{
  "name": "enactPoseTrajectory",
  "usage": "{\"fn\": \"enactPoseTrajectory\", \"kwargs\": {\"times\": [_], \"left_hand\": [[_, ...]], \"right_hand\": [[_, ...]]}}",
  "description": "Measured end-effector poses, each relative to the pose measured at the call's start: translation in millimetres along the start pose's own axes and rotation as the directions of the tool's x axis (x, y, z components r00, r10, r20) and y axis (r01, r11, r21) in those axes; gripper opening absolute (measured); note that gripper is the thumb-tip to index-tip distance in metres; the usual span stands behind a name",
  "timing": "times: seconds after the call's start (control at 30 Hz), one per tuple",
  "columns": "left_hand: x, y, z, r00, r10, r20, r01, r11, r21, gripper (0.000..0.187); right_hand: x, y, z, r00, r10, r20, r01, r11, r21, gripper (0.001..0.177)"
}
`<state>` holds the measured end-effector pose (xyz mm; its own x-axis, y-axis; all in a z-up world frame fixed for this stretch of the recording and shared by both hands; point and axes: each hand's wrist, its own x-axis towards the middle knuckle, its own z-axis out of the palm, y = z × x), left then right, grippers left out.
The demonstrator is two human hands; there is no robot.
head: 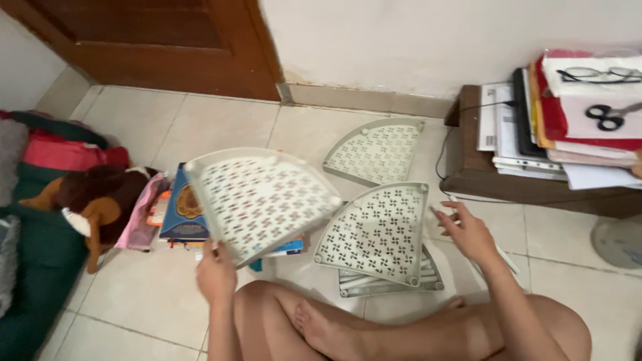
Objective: The person removes books and items from a corner shelf and places them on the floor. Then the person disassembles the shelf by removing the shelves and legs, leaving the components on the floor.
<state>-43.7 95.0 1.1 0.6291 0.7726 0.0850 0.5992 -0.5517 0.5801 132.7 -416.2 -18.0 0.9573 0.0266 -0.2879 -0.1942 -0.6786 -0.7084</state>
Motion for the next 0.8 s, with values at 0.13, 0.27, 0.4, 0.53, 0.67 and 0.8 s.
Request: {"fn": "enactPoseTrajectory", "kwargs": {"times": [0.13, 0.27, 0.4, 0.53, 0.67, 0.8], "left_hand": [[1.5, -18.8, -0.8, 0.995, -0.091, 0.028, 0.087, 0.989, 0.122, 0.042], [-3.3, 0.1, -11.3, 0.991, -0.13, 0.039, 0.12, 0.975, 0.187, 0.045], [-21.9, 55.1, -8.6, 0.92, 0.299, -0.254, -0.258, 0.949, 0.184, 0.052], [-59.4, 124.8, 44.8, 0.857, 0.514, -0.035, -0.505, 0.825, -0.252, 0.052], [-83.0, 178.6, 129.8, 0.69, 0.655, 0.307, -0.574, 0.755, -0.319, 0.052], [-61.4, 208.7, 215.0, 0.671, 0.684, 0.287, -0.607, 0.729, -0.316, 0.068]], "right_hand": [[24.0, 95.8, -2.9, 0.979, -0.029, -0.202, -0.024, 0.967, -0.254, 0.046], [33.2, 158.9, 12.7, 0.963, -0.082, -0.258, -0.056, 0.873, -0.485, 0.05], [37.6, 178.1, 32.3, 0.992, 0.045, -0.114, -0.103, 0.812, -0.574, 0.047], [39.7, 184.3, 42.0, 0.998, 0.047, -0.043, -0.064, 0.732, -0.678, 0.041], [44.2, 186.1, 24.9, 0.996, 0.035, -0.081, -0.076, 0.805, -0.588, 0.048], [43.9, 159.3, -21.0, 0.993, -0.03, -0.113, -0.009, 0.944, -0.329, 0.036]]}}
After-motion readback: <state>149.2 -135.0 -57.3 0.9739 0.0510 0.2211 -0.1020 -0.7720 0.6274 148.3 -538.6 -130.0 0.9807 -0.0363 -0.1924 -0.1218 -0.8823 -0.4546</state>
